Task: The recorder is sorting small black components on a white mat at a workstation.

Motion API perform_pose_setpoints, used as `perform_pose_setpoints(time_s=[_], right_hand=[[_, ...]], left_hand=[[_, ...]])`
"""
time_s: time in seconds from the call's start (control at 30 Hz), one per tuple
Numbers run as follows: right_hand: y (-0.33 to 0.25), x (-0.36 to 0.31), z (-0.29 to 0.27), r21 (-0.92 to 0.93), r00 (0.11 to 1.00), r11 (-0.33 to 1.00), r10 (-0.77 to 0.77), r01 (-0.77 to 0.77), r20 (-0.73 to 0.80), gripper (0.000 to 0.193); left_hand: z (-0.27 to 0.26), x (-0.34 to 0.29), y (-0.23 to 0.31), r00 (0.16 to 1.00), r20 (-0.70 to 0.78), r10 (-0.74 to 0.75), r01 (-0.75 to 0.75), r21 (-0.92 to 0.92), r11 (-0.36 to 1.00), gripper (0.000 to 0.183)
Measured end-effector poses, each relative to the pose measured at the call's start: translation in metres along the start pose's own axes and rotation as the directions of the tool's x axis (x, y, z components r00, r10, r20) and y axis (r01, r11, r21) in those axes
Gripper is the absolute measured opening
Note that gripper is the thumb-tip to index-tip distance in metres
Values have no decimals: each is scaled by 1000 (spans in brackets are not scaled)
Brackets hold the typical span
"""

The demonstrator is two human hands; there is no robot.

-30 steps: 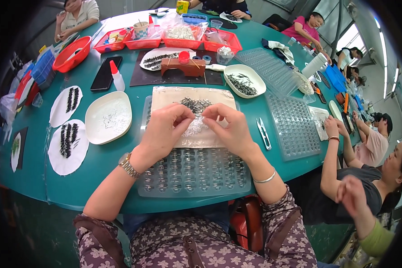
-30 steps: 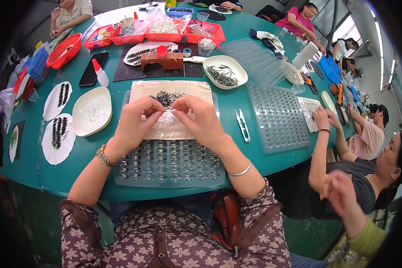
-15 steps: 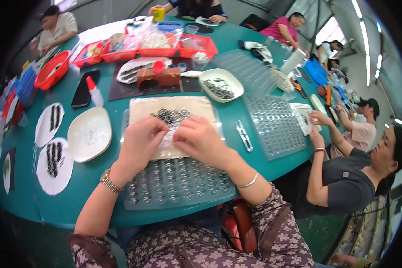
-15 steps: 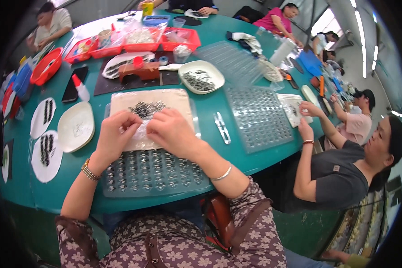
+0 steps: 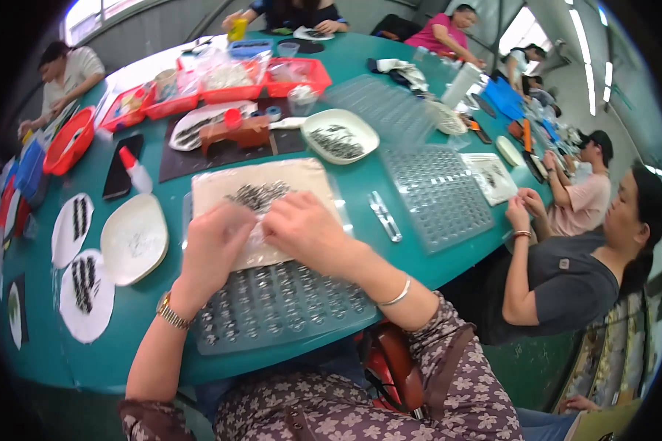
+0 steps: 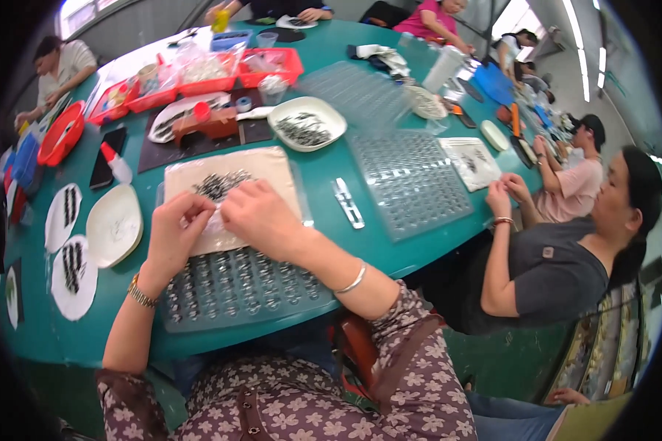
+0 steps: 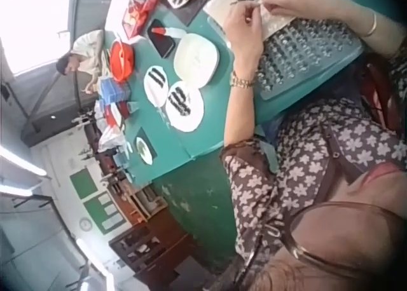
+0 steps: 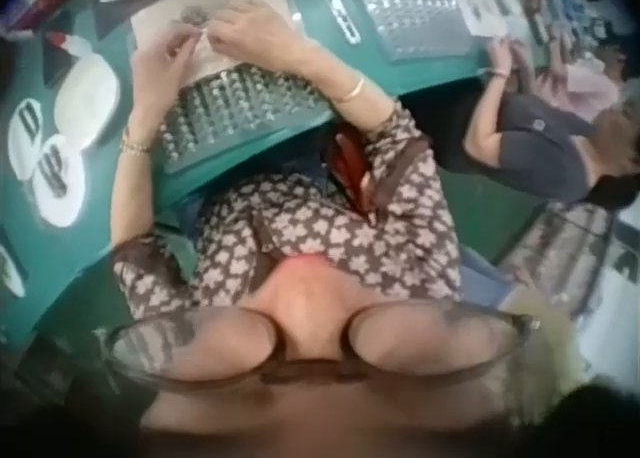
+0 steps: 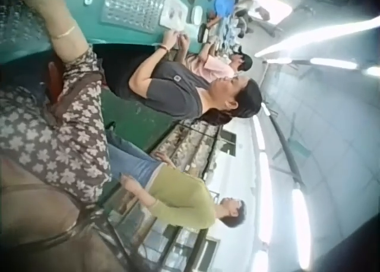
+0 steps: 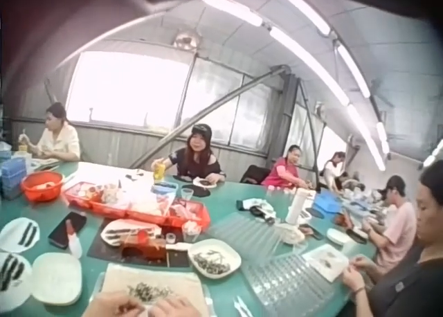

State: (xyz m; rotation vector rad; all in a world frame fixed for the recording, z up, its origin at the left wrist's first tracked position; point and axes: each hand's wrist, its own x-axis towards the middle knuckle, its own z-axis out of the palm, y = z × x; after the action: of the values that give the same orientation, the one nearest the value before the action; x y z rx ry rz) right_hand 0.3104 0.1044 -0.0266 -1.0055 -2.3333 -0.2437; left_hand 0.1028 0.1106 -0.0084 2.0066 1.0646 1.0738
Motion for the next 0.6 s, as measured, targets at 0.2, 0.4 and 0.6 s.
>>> perform_pose_setpoints(time_s=[0.2, 0.4, 0.6], right_hand=[[-15, 6, -21, 397, 975, 892, 222, -215, 27, 11], [-27, 5, -21, 702, 863, 541, 455, -463, 219, 12], [-28, 12, -28, 764, 828, 434, 514, -477, 225, 12]], left_hand=[[-10, -6, -5, 1000, 25, 1, 0, -35, 999, 9], [-13, -11, -3, 999, 41, 35, -33, -32, 999, 7], [-16, -1, 5, 995, 49, 87, -84, -53, 995, 6]])
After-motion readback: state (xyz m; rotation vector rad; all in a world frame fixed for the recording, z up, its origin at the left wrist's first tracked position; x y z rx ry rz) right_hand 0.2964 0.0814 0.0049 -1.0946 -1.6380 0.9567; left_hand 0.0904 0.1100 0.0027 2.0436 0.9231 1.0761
